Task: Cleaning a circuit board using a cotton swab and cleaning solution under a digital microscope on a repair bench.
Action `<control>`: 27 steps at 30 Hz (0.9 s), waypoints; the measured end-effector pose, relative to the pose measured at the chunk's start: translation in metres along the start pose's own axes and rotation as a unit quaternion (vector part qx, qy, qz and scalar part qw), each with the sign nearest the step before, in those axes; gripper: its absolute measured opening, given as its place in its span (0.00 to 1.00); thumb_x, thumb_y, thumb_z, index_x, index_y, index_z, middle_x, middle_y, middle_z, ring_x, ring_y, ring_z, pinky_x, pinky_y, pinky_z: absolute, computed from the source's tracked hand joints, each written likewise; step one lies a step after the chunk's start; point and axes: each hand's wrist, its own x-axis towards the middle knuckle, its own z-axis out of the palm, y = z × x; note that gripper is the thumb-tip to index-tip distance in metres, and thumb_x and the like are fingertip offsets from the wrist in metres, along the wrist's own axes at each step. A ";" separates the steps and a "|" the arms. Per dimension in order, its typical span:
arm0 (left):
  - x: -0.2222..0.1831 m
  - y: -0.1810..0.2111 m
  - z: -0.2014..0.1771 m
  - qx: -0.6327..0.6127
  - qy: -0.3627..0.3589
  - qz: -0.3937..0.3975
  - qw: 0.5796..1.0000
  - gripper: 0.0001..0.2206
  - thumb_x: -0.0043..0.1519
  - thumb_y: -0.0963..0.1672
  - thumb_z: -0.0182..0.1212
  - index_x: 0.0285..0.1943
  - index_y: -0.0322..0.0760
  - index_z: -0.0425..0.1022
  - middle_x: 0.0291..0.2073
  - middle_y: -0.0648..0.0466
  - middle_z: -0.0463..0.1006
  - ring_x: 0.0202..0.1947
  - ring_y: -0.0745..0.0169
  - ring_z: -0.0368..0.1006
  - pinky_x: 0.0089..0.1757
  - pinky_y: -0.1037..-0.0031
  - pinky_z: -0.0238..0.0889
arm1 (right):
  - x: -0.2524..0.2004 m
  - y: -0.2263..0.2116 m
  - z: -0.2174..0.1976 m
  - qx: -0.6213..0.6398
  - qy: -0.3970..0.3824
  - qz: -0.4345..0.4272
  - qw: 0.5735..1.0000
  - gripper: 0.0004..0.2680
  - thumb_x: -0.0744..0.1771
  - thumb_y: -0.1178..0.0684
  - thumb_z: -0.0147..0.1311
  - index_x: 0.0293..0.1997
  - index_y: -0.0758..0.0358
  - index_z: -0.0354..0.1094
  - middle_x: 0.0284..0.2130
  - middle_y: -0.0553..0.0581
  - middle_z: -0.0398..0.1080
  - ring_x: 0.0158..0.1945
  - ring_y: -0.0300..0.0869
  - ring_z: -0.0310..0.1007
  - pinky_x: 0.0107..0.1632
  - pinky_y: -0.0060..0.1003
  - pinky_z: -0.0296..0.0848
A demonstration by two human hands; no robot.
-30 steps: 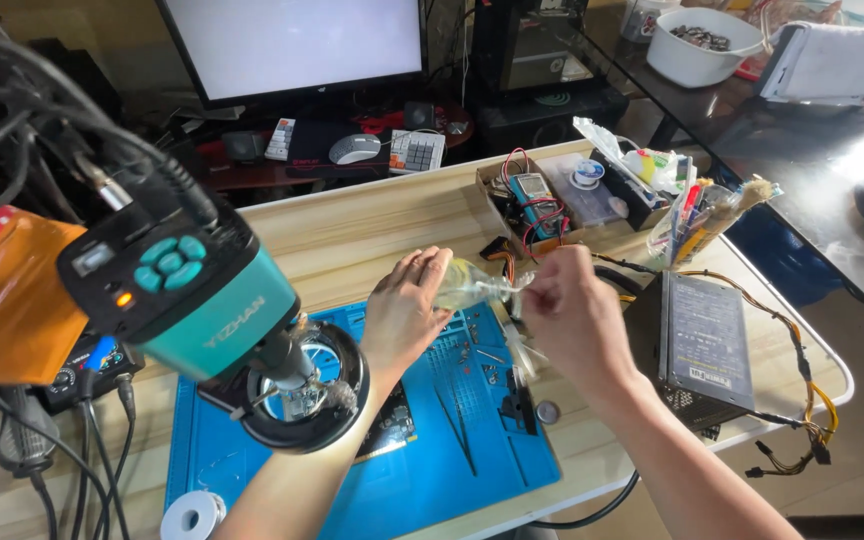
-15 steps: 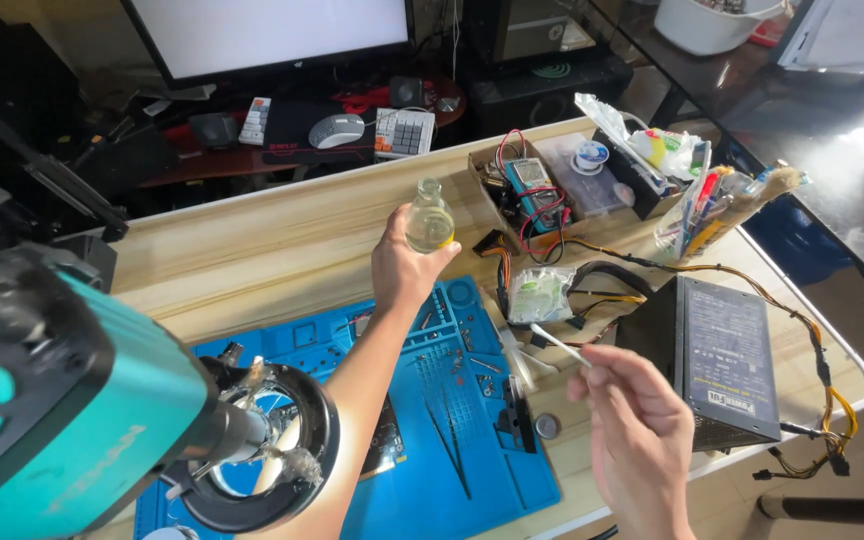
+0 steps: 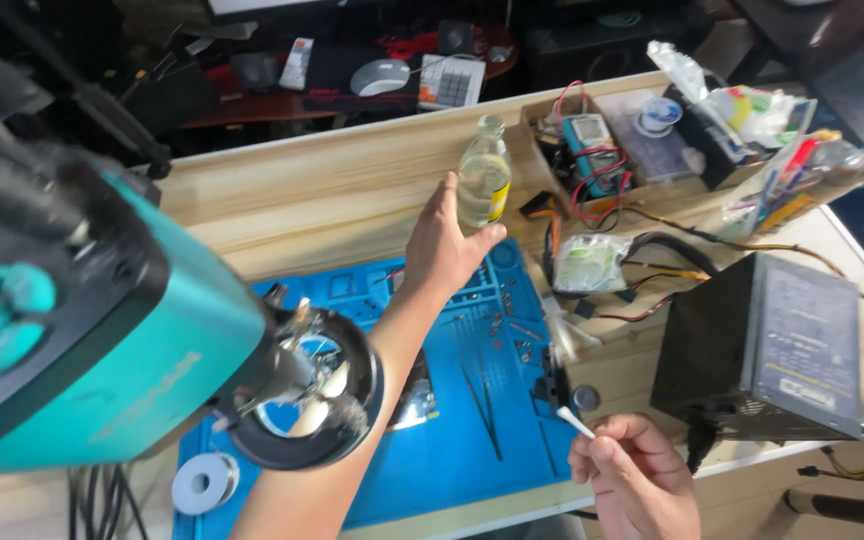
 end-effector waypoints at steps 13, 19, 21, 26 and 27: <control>-0.272 -0.071 -0.147 0.074 0.251 0.131 0.956 0.16 0.63 0.39 0.68 0.62 0.35 0.80 0.57 0.47 0.79 0.59 0.42 0.74 0.60 0.56 0.67 | -0.015 0.052 0.076 -0.466 -0.138 0.045 0.873 0.10 0.70 0.46 0.58 0.51 0.53 0.84 0.40 0.50 0.83 0.42 0.40 0.83 0.43 0.43 0.80; -0.282 -0.093 -0.149 0.059 0.216 0.060 0.973 0.20 0.65 0.44 0.68 0.66 0.36 0.76 0.64 0.47 0.75 0.65 0.47 0.71 0.52 0.59 0.75 | -0.008 0.047 0.096 -0.554 -0.135 -0.110 0.814 0.07 0.72 0.48 0.55 0.47 0.53 0.81 0.40 0.48 0.82 0.43 0.39 0.83 0.40 0.38 0.77; -0.284 -0.099 -0.145 0.033 0.191 0.034 0.980 0.21 0.65 0.44 0.68 0.67 0.39 0.75 0.65 0.49 0.75 0.66 0.49 0.71 0.45 0.63 0.81 | -0.011 0.047 0.100 -0.572 -0.118 -0.131 0.801 0.07 0.72 0.49 0.55 0.47 0.55 0.80 0.41 0.49 0.83 0.44 0.40 0.84 0.45 0.39 0.79; -0.282 -0.107 -0.143 -0.018 0.198 -0.002 0.980 0.22 0.67 0.46 0.68 0.70 0.40 0.74 0.64 0.51 0.75 0.39 0.62 0.70 0.34 0.73 0.71 | -0.007 0.055 0.124 -0.559 -0.158 -0.196 0.790 0.05 0.71 0.52 0.58 0.41 0.56 0.80 0.36 0.49 0.81 0.40 0.38 0.81 0.42 0.34 0.78; -0.281 -0.108 -0.144 -0.020 0.196 -0.004 0.980 0.22 0.67 0.46 0.68 0.70 0.40 0.74 0.64 0.51 0.75 0.39 0.62 0.70 0.34 0.73 0.71 | -0.004 0.055 0.127 -0.561 -0.158 -0.195 0.789 0.05 0.71 0.52 0.58 0.41 0.56 0.80 0.36 0.49 0.81 0.40 0.38 0.81 0.42 0.34 0.78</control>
